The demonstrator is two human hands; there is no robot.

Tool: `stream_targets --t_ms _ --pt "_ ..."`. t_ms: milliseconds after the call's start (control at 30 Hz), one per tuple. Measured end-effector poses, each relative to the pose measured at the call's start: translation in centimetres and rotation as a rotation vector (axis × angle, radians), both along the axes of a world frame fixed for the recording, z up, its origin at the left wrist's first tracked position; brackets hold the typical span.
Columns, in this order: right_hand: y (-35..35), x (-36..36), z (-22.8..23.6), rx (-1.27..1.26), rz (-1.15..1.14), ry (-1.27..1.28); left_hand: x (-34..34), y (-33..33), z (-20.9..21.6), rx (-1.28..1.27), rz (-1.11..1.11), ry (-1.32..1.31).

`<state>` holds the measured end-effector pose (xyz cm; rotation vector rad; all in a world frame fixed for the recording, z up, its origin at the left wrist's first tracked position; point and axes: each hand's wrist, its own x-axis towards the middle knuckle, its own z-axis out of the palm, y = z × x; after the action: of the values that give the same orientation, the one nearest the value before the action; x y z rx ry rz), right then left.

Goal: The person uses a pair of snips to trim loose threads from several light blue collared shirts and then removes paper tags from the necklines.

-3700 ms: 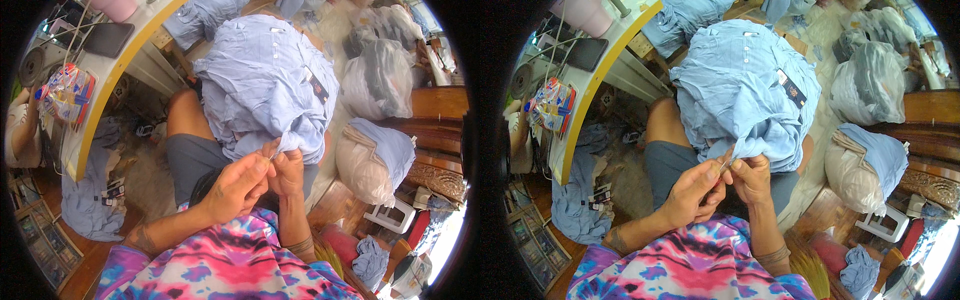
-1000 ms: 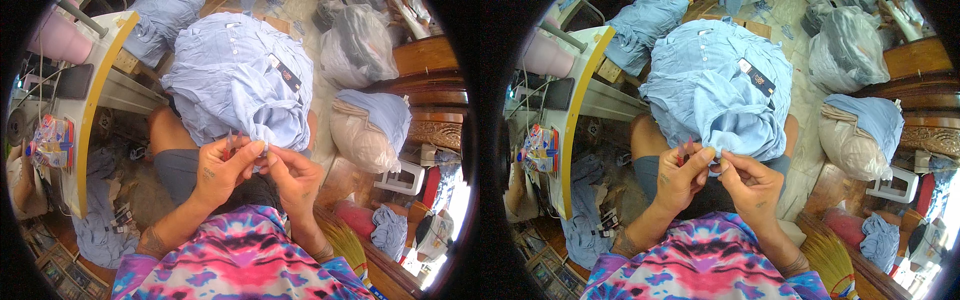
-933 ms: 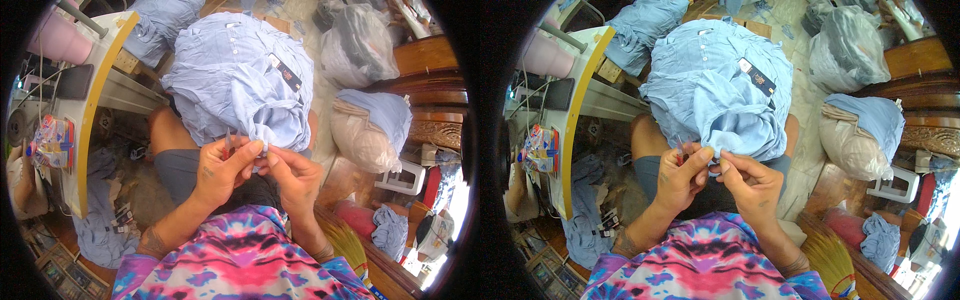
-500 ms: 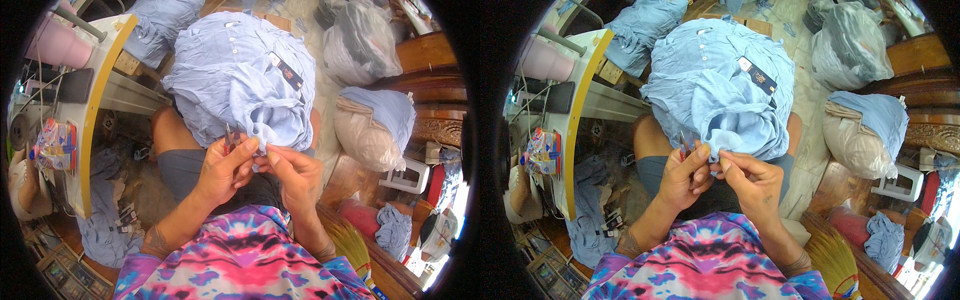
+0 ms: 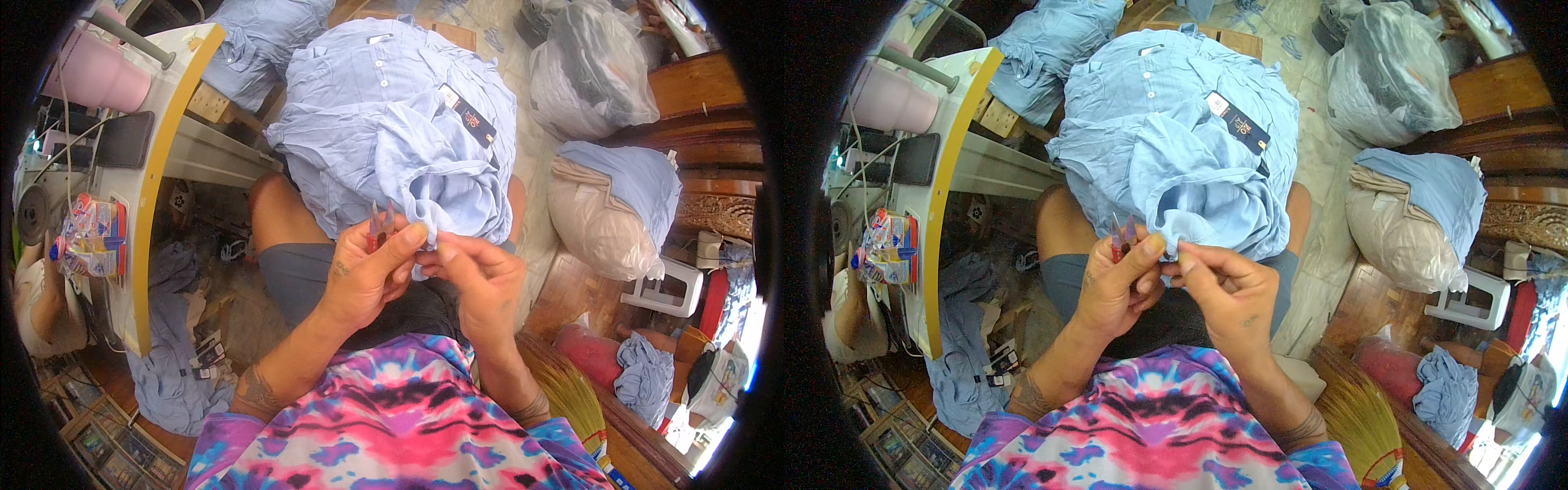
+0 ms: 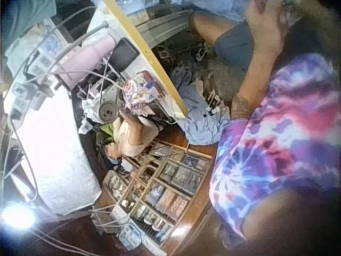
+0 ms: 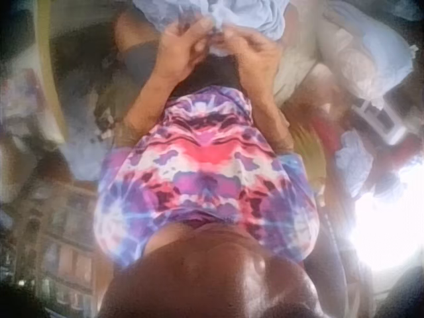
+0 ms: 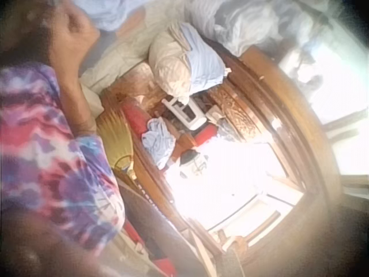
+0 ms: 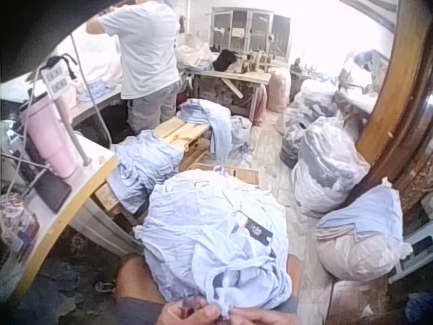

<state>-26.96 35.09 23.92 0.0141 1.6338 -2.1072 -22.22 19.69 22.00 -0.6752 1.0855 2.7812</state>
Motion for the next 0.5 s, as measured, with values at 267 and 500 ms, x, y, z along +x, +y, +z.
stream_targets --t_ms 267,500 --pt "-0.1 -0.5 -0.2 -0.224 0.043 -0.263 -0.1 -1.0 1.0 -0.100 -0.003 -0.037" --pt "-0.4 -1.3 -1.6 -0.530 0.082 -0.450 2.6 -1.4 4.9 -0.262 -0.156 0.025"
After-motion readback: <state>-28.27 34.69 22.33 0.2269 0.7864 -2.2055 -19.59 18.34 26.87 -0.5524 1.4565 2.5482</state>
